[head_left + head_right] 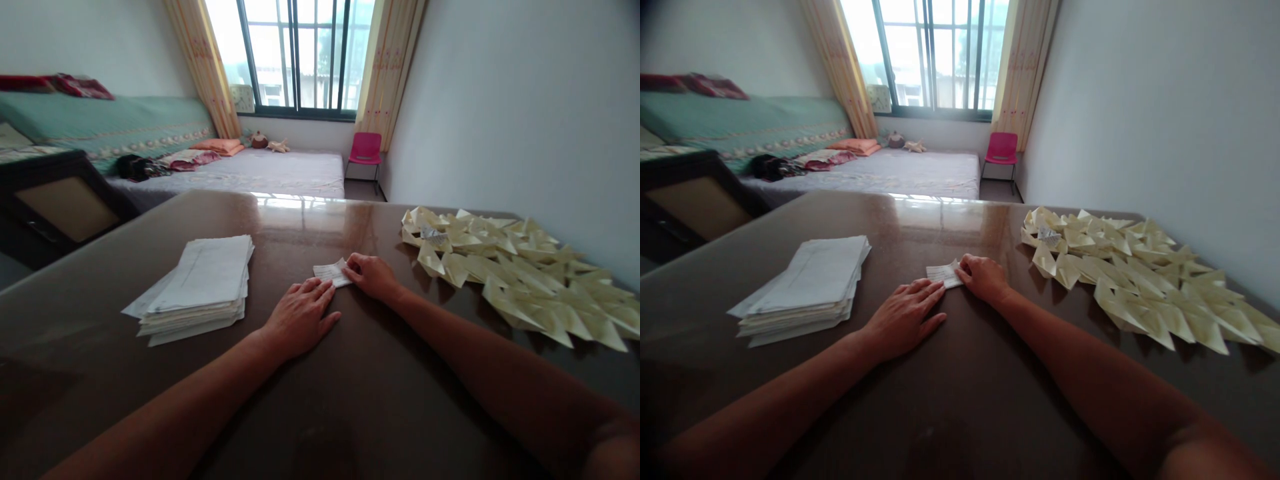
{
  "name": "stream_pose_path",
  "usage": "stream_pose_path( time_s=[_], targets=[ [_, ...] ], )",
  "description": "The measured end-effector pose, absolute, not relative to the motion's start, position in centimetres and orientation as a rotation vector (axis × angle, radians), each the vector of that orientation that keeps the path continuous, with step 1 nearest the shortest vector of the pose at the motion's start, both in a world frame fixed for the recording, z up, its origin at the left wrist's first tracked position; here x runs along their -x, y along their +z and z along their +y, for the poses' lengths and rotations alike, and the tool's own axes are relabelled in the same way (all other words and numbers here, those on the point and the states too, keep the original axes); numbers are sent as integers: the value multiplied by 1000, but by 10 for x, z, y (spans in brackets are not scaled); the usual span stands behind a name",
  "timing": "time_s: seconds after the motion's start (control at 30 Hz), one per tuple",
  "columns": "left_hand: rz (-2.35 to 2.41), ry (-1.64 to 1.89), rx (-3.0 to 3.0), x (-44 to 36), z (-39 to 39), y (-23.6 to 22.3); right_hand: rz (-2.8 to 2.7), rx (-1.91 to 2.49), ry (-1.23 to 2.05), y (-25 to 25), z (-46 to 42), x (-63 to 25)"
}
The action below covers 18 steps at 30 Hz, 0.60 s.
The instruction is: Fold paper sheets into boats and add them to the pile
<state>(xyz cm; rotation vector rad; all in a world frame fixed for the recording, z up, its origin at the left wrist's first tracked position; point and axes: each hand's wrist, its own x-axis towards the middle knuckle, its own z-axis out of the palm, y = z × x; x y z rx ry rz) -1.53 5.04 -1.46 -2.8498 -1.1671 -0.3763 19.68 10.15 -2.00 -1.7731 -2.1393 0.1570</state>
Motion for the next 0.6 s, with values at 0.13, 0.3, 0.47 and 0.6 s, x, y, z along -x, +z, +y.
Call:
stream_pose_path(
  time_s=[0.13, 0.3, 0.47, 0.6],
  targets=[
    [-1168, -351, 2847, 15, 50, -12, -2170, 1791, 129, -18, 101, -195],
    [-1169, -336, 2830, 14, 49, -11, -2225, 1756, -37, -2, 90, -193],
    [-1159, -313, 2831, 13, 49, -9, -2745, 1348, -199, 18, 55, -177],
    [-1154, -285, 2811, 13, 48, -8, -2852, 1499, -256, 22, 35, -165]
  ],
)
